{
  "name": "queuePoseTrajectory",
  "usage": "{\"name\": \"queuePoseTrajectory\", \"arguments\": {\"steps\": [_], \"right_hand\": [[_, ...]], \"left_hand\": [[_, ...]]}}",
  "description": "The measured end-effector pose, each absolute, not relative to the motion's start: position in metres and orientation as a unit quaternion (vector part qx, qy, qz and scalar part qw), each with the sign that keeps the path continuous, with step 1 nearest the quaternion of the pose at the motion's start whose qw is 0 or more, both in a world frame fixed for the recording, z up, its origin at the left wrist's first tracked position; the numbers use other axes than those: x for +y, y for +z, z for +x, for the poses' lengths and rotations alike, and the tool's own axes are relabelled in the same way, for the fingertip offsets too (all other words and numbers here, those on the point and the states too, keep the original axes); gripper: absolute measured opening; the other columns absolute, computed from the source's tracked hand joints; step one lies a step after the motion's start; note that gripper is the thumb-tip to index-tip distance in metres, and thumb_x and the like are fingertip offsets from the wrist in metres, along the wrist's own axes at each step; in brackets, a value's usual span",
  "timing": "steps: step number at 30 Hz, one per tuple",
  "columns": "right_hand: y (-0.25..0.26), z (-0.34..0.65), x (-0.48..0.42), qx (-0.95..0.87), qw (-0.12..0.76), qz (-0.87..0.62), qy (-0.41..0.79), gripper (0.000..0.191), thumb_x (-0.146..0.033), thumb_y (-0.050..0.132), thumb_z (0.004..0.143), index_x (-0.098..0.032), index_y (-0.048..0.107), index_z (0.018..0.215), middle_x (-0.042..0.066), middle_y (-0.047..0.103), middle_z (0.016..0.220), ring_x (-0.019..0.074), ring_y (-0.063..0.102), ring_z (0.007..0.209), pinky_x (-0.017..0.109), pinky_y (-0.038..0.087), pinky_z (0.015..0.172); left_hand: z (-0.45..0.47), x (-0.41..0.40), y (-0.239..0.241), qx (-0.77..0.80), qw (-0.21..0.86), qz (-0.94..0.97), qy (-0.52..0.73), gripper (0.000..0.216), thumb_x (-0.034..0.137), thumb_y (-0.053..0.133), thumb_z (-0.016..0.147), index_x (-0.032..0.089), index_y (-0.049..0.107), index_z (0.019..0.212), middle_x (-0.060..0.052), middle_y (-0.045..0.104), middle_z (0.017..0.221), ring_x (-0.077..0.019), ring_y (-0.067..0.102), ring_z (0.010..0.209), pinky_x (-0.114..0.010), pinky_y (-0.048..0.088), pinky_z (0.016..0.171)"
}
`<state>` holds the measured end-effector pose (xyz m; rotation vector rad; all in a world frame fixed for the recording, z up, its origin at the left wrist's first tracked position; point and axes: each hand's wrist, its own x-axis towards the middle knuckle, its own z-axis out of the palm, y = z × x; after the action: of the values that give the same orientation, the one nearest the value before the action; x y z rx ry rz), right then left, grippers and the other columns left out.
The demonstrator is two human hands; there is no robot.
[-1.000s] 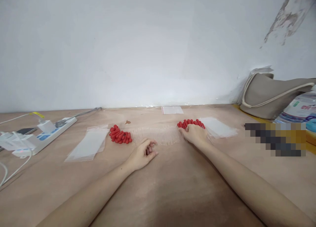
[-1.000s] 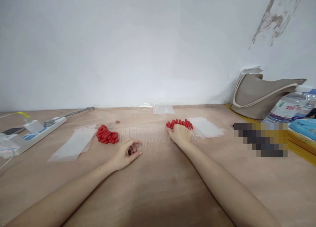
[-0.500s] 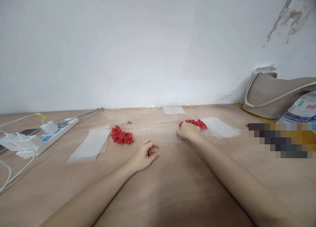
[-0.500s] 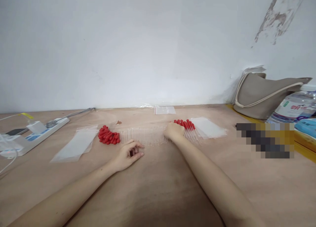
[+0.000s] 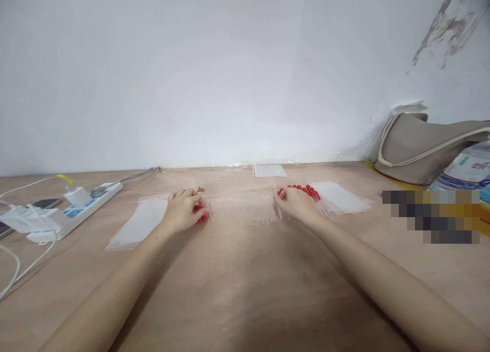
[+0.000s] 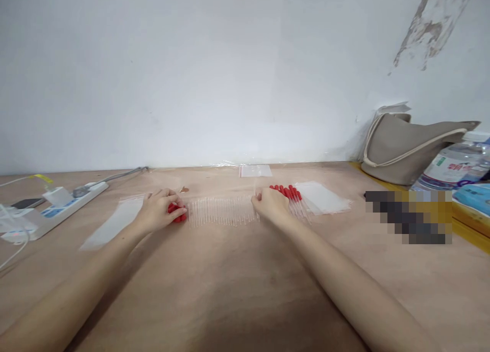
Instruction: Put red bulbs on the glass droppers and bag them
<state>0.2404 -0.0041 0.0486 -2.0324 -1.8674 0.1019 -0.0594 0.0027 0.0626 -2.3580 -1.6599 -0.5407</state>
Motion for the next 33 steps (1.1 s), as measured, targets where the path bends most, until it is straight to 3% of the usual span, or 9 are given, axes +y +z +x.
{"name": "queuePoseTrajectory", "arguments": {"steps": [10, 21, 27, 33], "right_hand": [[0.014, 0.240, -0.048, -0.686, 0.301, -0.662, 0.018, 0.020, -0.037, 0.044, 0.077, -0.021, 0.055, 0.071, -0.003, 0.055, 0.054, 0.0110, 0.049, 0.051, 0.023, 0.022, 0.048], [0.007, 0.242, -0.043, -0.678, 0.337, -0.653, 0.027, 0.021, -0.037, 0.042, 0.078, -0.020, 0.053, 0.072, -0.001, 0.057, 0.057, 0.0134, 0.052, 0.053, 0.024, 0.028, 0.050], [0.005, 0.243, -0.040, -0.688, 0.423, -0.590, 0.023, 0.019, -0.031, 0.035, 0.083, -0.018, 0.047, 0.076, 0.004, 0.060, 0.070, 0.0140, 0.054, 0.062, 0.026, 0.036, 0.063], [-0.006, 0.246, -0.033, -0.721, 0.469, -0.510, 0.026, 0.021, -0.030, 0.036, 0.084, -0.016, 0.048, 0.094, 0.006, 0.060, 0.077, 0.0166, 0.055, 0.073, 0.028, 0.039, 0.069]], "left_hand": [[-0.058, 0.000, 0.058, -0.602, 0.169, -0.774, -0.100, 0.028, 0.042, 0.047, 0.073, 0.020, 0.063, 0.066, -0.007, 0.058, 0.089, -0.0252, 0.048, 0.087, -0.039, 0.028, 0.076], [-0.059, 0.001, 0.063, -0.600, 0.132, -0.769, -0.177, 0.026, 0.037, 0.050, 0.071, 0.020, 0.062, 0.057, -0.006, 0.060, 0.076, -0.0241, 0.052, 0.079, -0.039, 0.034, 0.076], [-0.024, -0.023, 0.061, -0.547, -0.018, -0.786, -0.287, 0.018, 0.033, 0.049, 0.073, 0.019, 0.060, 0.074, 0.000, 0.062, 0.071, -0.0148, 0.056, 0.063, -0.023, 0.040, 0.054], [0.014, -0.053, 0.029, -0.410, -0.107, -0.868, -0.261, 0.008, 0.015, 0.049, 0.071, 0.017, 0.057, 0.072, 0.000, 0.058, 0.064, -0.0116, 0.052, 0.057, -0.022, 0.040, 0.055]]}}
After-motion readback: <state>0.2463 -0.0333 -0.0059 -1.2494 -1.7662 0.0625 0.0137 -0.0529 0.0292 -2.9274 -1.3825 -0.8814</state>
